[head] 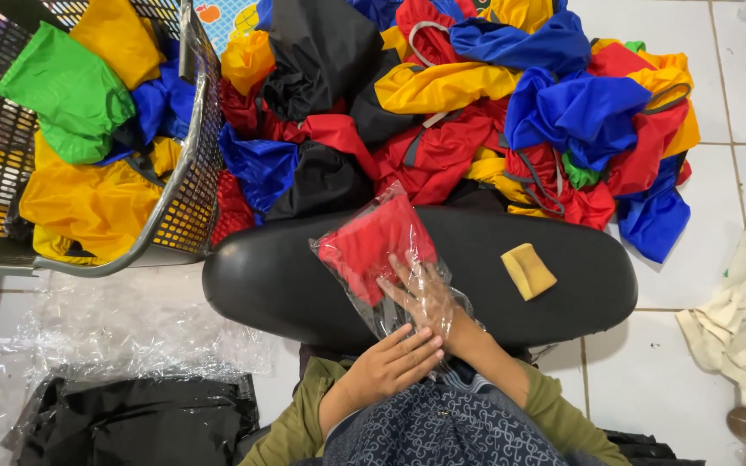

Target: The person prepares several colorful fabric covers by hand and using shears; they trim excess material from the edges of a red cover, clean its surface with a sponge, and place the finished covers into plastic bags.

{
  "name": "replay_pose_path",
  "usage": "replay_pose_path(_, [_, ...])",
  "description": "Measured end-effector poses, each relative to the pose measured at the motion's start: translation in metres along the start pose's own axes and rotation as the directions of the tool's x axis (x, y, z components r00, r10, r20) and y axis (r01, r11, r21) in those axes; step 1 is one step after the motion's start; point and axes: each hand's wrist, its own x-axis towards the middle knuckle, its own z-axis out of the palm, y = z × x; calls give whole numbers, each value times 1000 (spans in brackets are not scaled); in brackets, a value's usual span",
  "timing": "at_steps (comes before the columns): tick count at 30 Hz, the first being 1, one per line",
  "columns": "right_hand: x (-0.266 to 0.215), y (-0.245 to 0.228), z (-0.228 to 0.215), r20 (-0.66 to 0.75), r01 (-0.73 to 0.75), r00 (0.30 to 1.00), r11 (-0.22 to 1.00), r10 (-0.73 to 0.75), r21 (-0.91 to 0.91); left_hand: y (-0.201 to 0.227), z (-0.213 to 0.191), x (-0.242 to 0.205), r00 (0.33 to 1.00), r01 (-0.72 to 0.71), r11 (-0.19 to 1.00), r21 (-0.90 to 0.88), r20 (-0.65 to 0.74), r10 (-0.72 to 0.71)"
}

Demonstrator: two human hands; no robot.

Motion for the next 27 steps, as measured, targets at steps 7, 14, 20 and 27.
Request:
replay_pose_path(7, [11,7,13,50,-116,991,990,120,-84,-1,-5,4,999,1,999,-39,-45,-3])
replay_pose_path(14, [-26,-31,-33,98,-60,994,997,55,50,1,8,-14,990,-87,976,202,-90,107])
replay_pose_path(20, [-44,-57,-181,617,-511,785,612,46,604,-28,4,-46,976,-131,991,41,-171,136])
replay_pose_path(27, [-44,-9,-177,-369,-445,783,865,501,230,-51,-62,-30,973,146,952,271,-213,-89])
